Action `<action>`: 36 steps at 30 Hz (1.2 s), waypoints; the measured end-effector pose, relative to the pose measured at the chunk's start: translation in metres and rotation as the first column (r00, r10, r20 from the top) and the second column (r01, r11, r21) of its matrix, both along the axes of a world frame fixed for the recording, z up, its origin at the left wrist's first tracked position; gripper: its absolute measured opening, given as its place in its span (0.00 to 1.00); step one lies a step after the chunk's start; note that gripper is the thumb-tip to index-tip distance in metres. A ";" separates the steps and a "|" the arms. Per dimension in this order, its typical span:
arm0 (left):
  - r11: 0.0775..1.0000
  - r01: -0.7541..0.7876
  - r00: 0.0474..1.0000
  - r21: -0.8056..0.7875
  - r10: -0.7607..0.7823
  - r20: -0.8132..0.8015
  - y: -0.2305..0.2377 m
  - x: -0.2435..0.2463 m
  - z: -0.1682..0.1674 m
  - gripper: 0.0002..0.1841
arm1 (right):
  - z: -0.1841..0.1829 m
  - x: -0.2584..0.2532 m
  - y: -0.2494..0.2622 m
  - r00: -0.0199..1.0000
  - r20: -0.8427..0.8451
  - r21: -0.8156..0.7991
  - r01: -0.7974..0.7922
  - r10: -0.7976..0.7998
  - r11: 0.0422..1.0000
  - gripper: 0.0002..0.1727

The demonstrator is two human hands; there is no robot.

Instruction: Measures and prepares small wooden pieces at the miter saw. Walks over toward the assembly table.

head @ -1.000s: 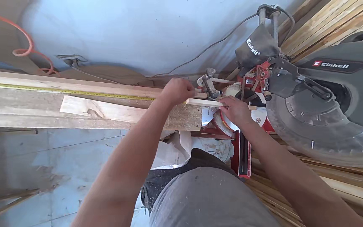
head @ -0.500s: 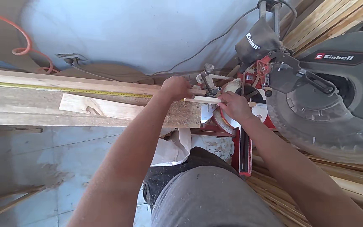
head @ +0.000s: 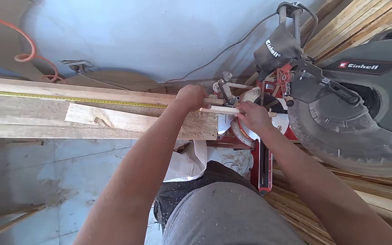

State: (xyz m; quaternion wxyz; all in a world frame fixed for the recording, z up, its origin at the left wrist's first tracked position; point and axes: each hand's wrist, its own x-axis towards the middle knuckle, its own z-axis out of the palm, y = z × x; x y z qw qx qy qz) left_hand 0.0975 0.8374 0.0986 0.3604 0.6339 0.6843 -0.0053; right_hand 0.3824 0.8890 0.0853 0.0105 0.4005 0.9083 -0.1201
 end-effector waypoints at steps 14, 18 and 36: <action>0.969 0.059 0.970 0.241 0.001 -0.242 -0.017 0.065 -0.014 0.32 | 0.001 -0.007 -0.009 0.997 0.037 -0.072 0.070 -0.068 0.995 0.16; 0.945 0.081 0.955 0.318 0.018 -0.297 -0.021 0.067 -0.019 0.28 | 0.072 0.008 -0.070 0.981 -0.188 -0.014 -0.052 0.049 0.999 0.19; 0.953 0.054 0.929 0.297 0.061 -0.366 -0.019 0.068 -0.021 0.29 | 0.344 0.203 0.019 0.970 0.203 0.375 0.047 -0.132 0.926 0.36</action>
